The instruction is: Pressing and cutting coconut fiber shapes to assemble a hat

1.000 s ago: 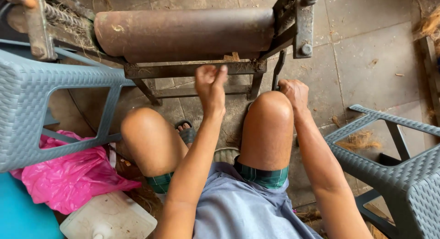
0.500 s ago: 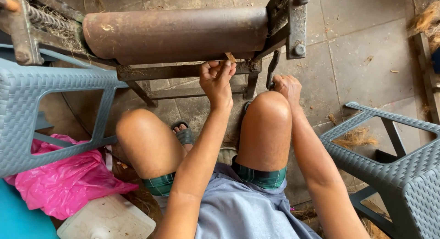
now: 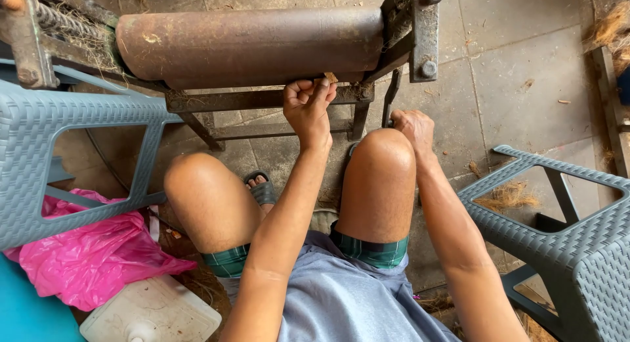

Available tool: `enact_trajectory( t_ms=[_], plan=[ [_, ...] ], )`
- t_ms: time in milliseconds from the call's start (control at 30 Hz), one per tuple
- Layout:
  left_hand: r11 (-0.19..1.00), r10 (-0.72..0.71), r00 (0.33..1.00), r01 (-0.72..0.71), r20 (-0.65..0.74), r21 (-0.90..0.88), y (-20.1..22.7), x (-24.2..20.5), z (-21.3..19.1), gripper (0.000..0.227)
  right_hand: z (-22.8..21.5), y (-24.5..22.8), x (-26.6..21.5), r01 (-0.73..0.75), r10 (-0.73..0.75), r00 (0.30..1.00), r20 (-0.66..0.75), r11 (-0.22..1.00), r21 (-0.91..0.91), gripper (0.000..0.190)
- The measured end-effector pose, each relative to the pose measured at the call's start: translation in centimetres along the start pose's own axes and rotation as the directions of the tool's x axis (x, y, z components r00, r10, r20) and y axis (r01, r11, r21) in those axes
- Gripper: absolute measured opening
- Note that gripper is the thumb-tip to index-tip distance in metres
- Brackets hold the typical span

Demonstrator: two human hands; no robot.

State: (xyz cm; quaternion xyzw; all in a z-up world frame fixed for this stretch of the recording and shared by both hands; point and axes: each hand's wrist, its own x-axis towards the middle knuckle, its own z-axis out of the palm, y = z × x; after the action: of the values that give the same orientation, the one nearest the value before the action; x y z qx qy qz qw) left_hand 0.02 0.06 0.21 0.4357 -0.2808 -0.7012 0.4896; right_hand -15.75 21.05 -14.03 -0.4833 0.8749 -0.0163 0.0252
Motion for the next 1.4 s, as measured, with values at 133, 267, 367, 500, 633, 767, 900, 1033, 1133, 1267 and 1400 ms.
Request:
enact_trajectory(
  t_ms=[133, 267, 367, 500, 633, 767, 900, 1033, 1133, 1267, 1400],
  plan=[
    [1.000, 0.018, 1.000, -0.018, 0.019, -0.001, 0.6, 0.0, 0.3, 0.033, -2.9, -0.7, -0.5, -0.025, 0.026, 0.995, 0.101, 1.000, -0.013, 0.025],
    [0.994, 0.092, 0.993, -0.095, 0.068, 0.047, 1.3, -0.3, -0.1, 0.034, -2.9, -0.8, -0.8, -0.047, 0.047, 0.986, 0.159, 0.999, -0.006, 0.032],
    [0.887, 0.299, 0.941, -0.336, 0.159, 0.317, 2.8, -1.1, -2.1, 0.031, -3.3, -0.5, -1.4, -0.054, 0.059, 0.982, 0.181, 0.998, -0.032, 0.030],
    [0.734, 0.487, 0.818, -0.573, 0.305, 0.365, 9.5, -2.4, -0.3, 0.024, -3.6, -0.4, -1.5, -0.053, 0.057, 0.978, 0.199, 0.998, -0.021, 0.033],
    [0.105, 0.692, 0.353, -0.912, 0.630, 0.396, 14.5, 0.8, 2.7, 0.020, -8.6, -2.6, -0.4, -0.010, 0.016, 0.981, 0.195, 0.999, -0.030, 0.019],
    [-0.316, 0.305, 0.352, -0.839, 0.885, 0.443, 14.8, 6.4, 6.5, 0.078, -15.6, -5.0, -0.9, -0.014, 0.029, 0.961, 0.274, 0.998, -0.055, 0.027],
    [-0.421, 0.341, 0.218, -0.834, 0.914, 0.356, 15.5, 5.5, 5.9, 0.070, -20.3, -4.4, 0.0, -0.025, 0.043, 0.984, 0.176, 0.995, -0.101, 0.007],
    [-0.442, 0.405, 0.171, -0.824, 0.898, 0.355, 13.6, 4.6, 4.4, 0.075, -23.4, -3.9, -0.9, -0.001, 0.006, 0.999, 0.036, 0.992, -0.128, 0.006],
    [-0.467, 0.440, 0.143, -0.807, 0.887, 0.362, 14.5, 5.0, 4.7, 0.075, -20.8, -4.5, -1.0, 0.009, -0.006, 1.000, 0.030, 0.993, -0.122, 0.007],
    [-0.355, 0.350, 0.264, -0.851, 0.899, 0.388, 14.7, 5.2, 5.7, 0.082, -16.1, -4.4, -2.2, -0.014, 0.009, 0.998, -0.062, 0.997, -0.071, 0.013],
    [-0.371, 0.372, 0.253, -0.841, 0.893, 0.393, 14.7, 5.3, 5.7, 0.082, -20.2, -4.8, -0.7, -0.067, 0.077, 0.989, 0.130, 0.995, -0.077, 0.003]
  ],
)
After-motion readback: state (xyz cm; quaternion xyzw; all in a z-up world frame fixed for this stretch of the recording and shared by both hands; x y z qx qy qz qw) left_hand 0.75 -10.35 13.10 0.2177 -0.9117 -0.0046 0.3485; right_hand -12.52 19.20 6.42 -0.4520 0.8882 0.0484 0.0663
